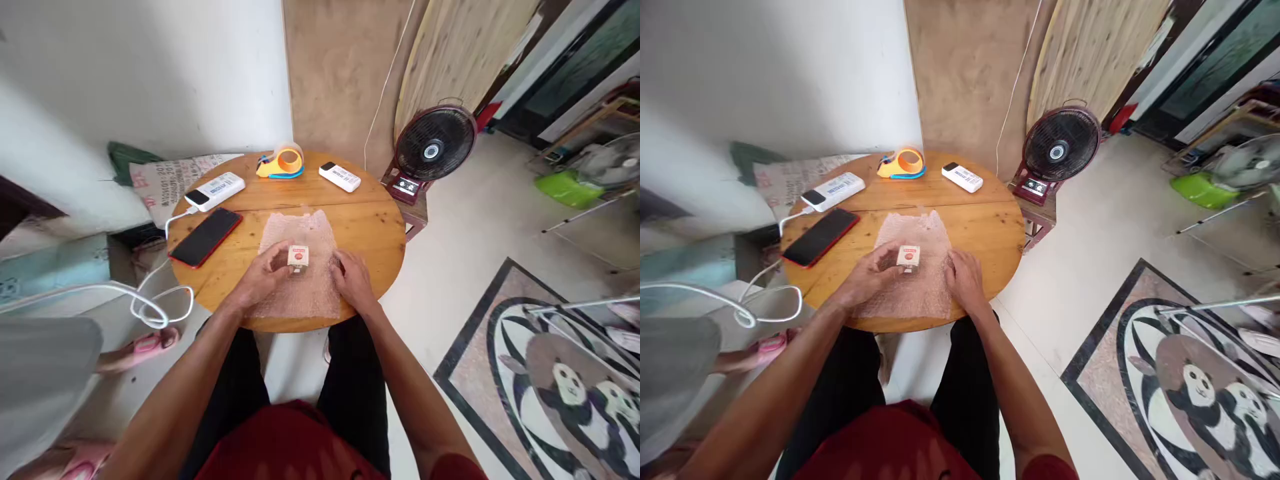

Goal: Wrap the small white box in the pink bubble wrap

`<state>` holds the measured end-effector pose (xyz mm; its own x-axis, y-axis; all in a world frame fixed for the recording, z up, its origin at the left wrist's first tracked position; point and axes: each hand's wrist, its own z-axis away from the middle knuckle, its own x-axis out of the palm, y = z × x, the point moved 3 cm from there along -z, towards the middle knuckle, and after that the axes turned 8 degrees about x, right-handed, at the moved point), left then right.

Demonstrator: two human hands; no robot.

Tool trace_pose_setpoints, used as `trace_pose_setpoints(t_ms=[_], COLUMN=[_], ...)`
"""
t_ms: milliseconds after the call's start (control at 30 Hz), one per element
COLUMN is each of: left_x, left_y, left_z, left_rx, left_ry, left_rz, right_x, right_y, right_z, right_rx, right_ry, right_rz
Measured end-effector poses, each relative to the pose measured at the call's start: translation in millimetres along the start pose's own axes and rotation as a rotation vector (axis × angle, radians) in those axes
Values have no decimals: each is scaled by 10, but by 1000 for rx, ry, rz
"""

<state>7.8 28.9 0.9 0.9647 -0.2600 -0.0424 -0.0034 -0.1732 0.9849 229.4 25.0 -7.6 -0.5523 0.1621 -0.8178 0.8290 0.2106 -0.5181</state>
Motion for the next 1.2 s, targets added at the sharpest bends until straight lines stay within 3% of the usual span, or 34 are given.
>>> trace_pose_setpoints(t_ms=[200,333,500,733,933,1033,1200], left_x=[35,27,32,57,-18,-107,-60], left_y=[-95,-93,-148,-143,-28,115,282], left_z=[26,44,44,59,132,309,674], left_rx=[32,27,74,139,173,250,429], left_ry=[15,-7,-12,14,-9,-3,-168], left_rz=[27,32,22,-191,-372,-613,-886], right_x=[6,1,-69,-103,-356,-409,-259], right_y=[-2,-82,-231,-374,-525,-558,-455], right_z=[-5,25,96,105,292,431,535], right_rx=[-17,-64,-261,-448,-409,-424,-570], right_ry=[-6,1,75,-219,-414,-449,-402], right_rz=[50,216,506,682,510,459,487])
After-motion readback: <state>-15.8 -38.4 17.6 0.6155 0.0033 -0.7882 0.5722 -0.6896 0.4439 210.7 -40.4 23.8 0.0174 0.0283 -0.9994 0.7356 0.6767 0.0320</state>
